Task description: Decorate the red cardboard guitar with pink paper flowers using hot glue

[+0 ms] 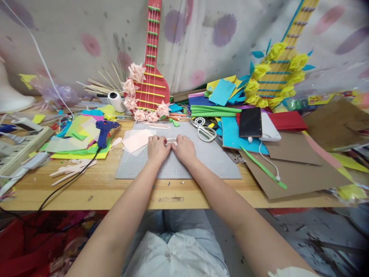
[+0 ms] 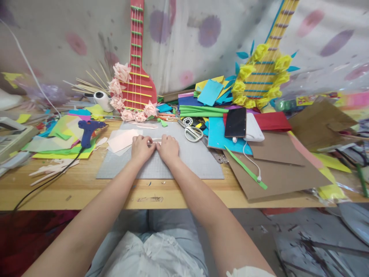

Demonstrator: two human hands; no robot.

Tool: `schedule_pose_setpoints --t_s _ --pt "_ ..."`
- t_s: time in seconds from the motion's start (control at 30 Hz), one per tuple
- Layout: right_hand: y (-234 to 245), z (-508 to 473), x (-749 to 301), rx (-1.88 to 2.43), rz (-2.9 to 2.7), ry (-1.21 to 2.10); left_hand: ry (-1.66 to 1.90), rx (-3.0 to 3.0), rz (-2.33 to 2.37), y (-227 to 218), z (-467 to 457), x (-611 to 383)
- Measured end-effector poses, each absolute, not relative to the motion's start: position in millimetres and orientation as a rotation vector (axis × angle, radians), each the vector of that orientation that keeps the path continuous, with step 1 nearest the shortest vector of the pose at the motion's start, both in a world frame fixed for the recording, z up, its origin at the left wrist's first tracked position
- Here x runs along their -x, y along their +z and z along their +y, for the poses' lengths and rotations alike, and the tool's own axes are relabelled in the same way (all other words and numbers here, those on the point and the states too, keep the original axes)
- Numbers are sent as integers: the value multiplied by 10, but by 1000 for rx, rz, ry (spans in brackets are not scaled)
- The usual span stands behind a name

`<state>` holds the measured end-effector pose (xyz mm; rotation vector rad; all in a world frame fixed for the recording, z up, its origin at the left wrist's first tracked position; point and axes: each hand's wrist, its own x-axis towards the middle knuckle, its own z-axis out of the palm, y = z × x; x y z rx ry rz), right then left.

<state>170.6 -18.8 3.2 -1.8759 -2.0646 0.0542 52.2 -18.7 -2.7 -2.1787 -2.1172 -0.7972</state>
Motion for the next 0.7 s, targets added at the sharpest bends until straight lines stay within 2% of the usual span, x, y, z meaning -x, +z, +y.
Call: schedule_pose_setpoints --t_s 0.7 --pt "-31 -141 -1844 1860 -2044 141 -896 2260 -2224 -42 -141 -387"
